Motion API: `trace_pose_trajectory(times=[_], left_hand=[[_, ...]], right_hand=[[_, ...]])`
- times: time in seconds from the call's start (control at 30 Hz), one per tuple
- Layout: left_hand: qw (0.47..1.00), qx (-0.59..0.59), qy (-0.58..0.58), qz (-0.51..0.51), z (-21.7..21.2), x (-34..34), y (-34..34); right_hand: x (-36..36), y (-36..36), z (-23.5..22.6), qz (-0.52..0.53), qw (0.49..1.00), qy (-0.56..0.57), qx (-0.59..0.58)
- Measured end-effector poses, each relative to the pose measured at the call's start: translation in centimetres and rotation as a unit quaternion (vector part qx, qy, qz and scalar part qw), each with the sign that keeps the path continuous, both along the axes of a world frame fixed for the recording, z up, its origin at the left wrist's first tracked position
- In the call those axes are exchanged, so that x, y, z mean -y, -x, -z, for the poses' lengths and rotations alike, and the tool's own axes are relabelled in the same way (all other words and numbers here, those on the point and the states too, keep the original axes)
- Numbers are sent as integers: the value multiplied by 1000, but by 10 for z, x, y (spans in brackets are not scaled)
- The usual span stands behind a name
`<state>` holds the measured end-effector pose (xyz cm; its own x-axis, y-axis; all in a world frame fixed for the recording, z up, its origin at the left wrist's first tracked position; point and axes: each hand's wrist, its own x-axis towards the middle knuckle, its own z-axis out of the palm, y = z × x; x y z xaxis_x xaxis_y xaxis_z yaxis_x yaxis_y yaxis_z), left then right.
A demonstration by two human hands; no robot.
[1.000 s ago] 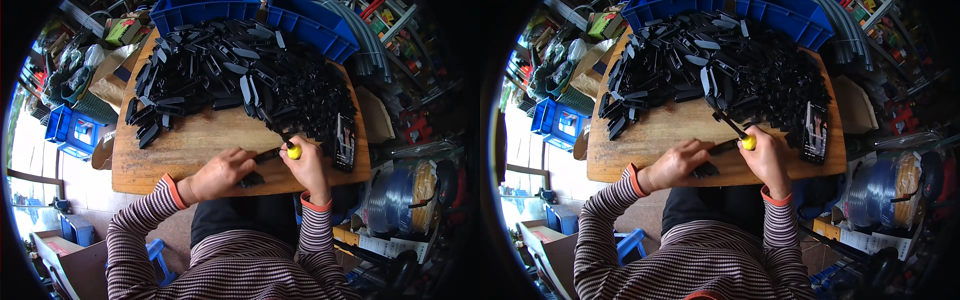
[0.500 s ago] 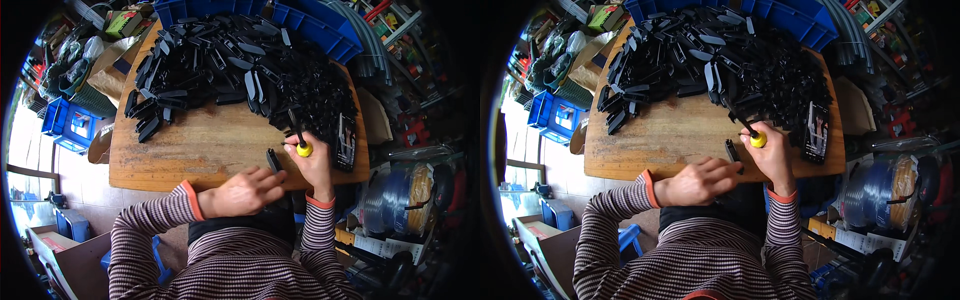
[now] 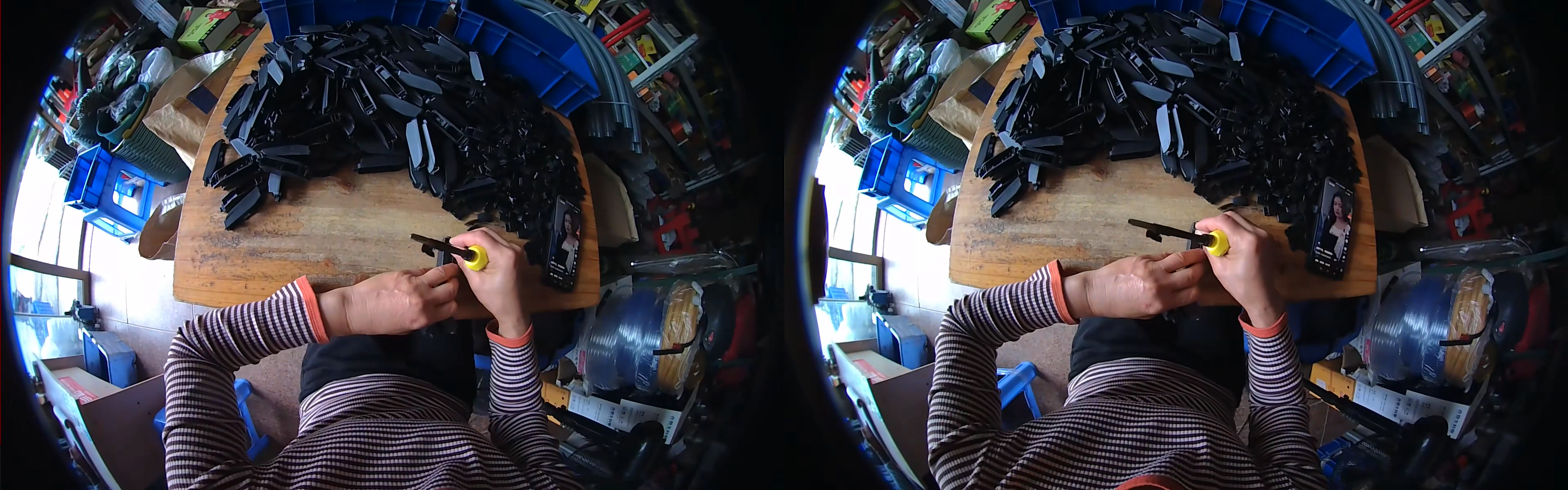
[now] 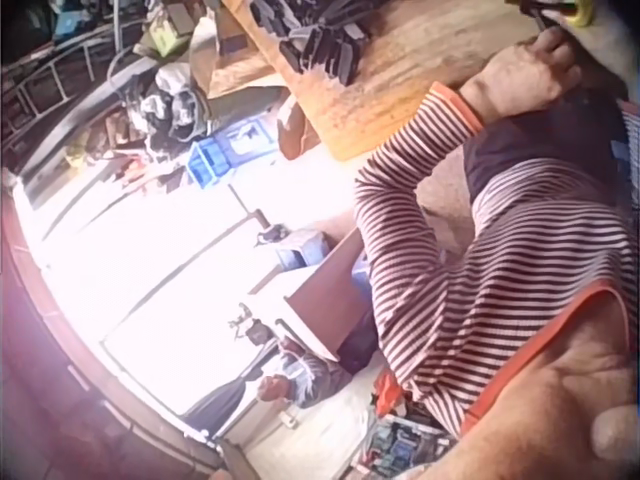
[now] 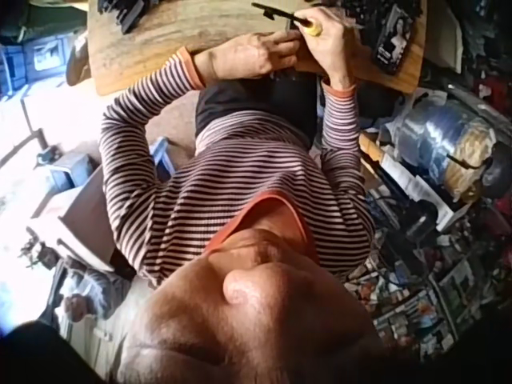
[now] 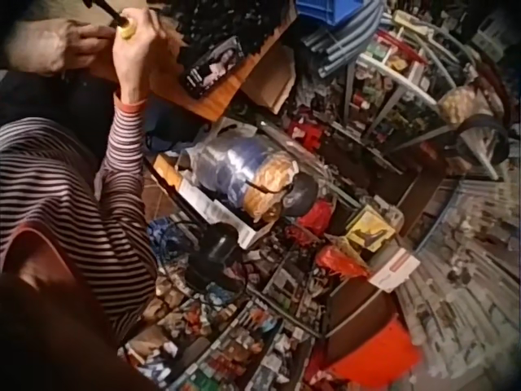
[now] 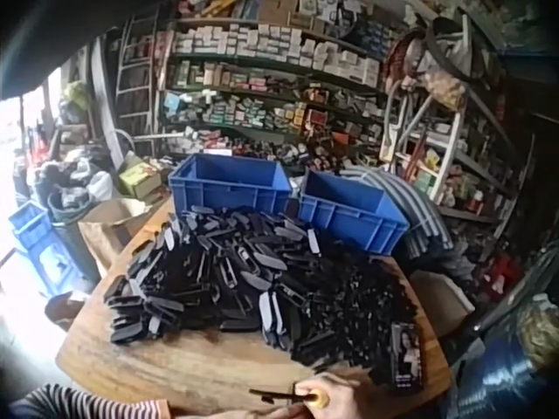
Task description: Assembling or prying small black plastic components using a handheld tool at a manufacturing workbench.
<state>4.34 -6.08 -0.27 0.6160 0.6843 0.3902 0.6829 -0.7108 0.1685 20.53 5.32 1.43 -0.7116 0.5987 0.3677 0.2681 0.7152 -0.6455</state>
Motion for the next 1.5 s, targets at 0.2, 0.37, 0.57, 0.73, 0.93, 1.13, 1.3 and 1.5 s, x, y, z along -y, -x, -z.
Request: trace_pose_trajectory(times=[0.2, 0.37, 0.57, 0.73, 0.93, 1.13, 1.3, 1.5], left_hand=[[997, 18, -69, -25, 5, 0, -1], [1000, 23, -12, -8, 3, 2, -1], [999, 33, 33, -3, 7, 5, 3], [997, 56, 47, 0, 9, 7, 3], [997, 56, 47, 11, 10, 7, 3], [995, 73, 59, 30, 8, -1, 12], [996, 86, 9, 31, -12, -24, 19], [998, 24, 60, -20, 3, -24, 35]], right_hand=[[2, 3, 3, 5, 1000, -21, -19], [2, 0, -3, -22, 994, -94, 45], [-14, 3, -21, -85, 987, 8, 136], [-14, 8, -46, -28, 994, 84, 57], [-5, 35, -34, -46, 869, 214, -443], [-25, 16, -40, 82, 929, 169, -318], [-42, -8, -19, 164, 982, 85, 31], [-15, 5, 8, 193, 972, -53, 122]])
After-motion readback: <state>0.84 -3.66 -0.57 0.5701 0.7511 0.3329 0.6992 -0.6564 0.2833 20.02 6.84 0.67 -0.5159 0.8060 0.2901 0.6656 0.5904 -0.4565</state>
